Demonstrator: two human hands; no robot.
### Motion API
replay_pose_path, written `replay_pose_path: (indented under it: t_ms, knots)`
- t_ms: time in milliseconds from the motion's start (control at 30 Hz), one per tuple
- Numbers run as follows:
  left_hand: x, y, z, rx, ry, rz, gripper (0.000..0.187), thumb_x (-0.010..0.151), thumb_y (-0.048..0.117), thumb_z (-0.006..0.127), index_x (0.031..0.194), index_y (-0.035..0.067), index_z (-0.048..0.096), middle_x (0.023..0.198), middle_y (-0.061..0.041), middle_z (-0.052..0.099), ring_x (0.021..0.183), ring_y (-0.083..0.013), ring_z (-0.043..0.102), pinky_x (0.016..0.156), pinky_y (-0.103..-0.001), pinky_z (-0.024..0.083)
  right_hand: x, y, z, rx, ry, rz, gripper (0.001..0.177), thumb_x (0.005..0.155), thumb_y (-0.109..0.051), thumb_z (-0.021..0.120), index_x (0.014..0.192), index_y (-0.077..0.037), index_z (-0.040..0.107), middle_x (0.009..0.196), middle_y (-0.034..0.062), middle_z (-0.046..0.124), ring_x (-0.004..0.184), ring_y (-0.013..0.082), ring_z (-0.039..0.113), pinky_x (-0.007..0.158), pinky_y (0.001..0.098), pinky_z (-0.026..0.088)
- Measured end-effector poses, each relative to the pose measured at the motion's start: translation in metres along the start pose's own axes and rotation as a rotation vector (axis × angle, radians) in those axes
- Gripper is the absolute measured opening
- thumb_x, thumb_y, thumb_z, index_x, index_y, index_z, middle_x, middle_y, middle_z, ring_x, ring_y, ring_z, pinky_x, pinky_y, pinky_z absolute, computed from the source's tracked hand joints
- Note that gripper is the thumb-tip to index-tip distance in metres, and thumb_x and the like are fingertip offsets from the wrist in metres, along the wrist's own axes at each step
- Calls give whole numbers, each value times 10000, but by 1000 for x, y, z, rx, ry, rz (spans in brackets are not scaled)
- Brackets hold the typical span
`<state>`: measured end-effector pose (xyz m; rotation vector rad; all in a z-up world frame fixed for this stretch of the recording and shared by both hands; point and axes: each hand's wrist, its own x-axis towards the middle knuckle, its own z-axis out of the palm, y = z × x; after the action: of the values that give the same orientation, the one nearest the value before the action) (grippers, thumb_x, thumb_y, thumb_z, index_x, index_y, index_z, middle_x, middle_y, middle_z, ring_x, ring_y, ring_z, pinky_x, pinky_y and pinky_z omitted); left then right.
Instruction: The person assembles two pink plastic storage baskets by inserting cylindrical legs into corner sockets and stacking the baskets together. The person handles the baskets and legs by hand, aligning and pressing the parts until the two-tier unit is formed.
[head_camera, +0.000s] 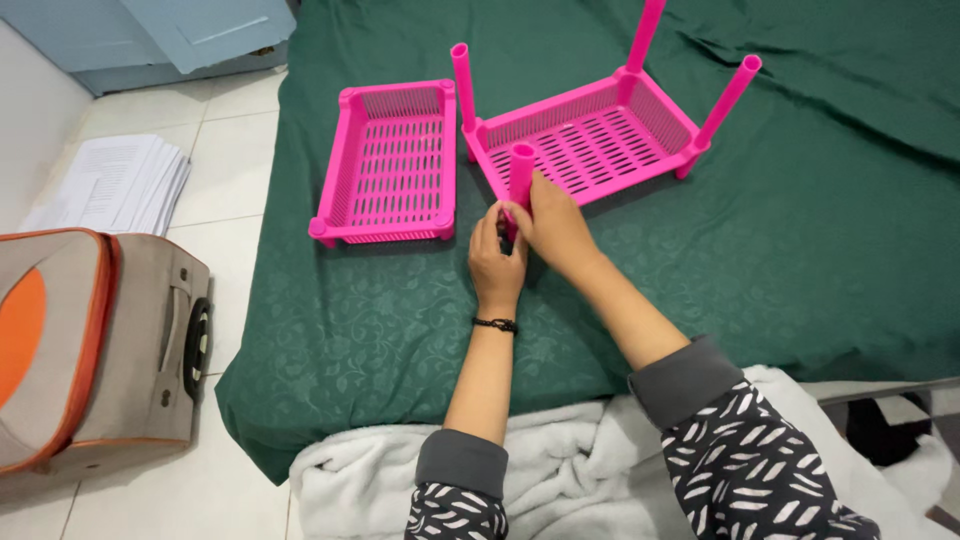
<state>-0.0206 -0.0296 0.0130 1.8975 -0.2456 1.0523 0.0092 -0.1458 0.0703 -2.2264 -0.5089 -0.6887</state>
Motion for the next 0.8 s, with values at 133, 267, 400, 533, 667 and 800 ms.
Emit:
replay_pose_path:
  t_ms: [133,267,400,533,667,800]
  knots:
    - [-1,0,-1,-11,-11,-48,483,861,106,795,1307,60,615,1039,-110,676,935,-281,676,835,-402,558,1,-3,1,-46,9,-31,350,941,-260,735,1089,2,555,896,224,665,838,445,657,704,516,512]
    - [-2,-3,2,-27,-12,-73,484,859,105,786,1310,59,619,1035,-100,685,925,-264,687,835,-386,565,4,1,-2,-6,-53,34,362,924,-266,732,1086,0,547,870,226,673,821,443,662,690,519,512]
    - [-2,-5,2,-22,-1,-69,483,866,106,785,1320,50,628,1032,-100,694,923,-259,696,809,-369,575,5,-3,0,-79,-49,-46,378,929,-261,738,1109,8,543,885,244,675,842,466,655,697,537,508]
    - [-3,-6,1,-39,-1,-67,477,885,126,804,1318,35,626,1028,-109,690,909,-261,693,805,-373,573,10,-6,0,-140,-87,-66,387,923,-256,728,1127,13,539,893,243,681,851,467,659,711,555,503]
    - [-4,-6,2,-34,6,-39,477,890,144,781,1325,29,621,1053,-116,695,920,-269,692,818,-380,569,10,-5,-6,-123,-132,10,410,909,-276,735,1125,11,538,867,243,680,845,465,653,705,552,500]
    - [-4,-7,2,-6,10,-27,488,875,158,784,1317,25,623,1038,-120,694,908,-283,683,808,-387,567,5,-7,-5,-66,-61,-53,398,912,-256,745,1116,19,542,887,254,667,851,465,640,706,544,493]
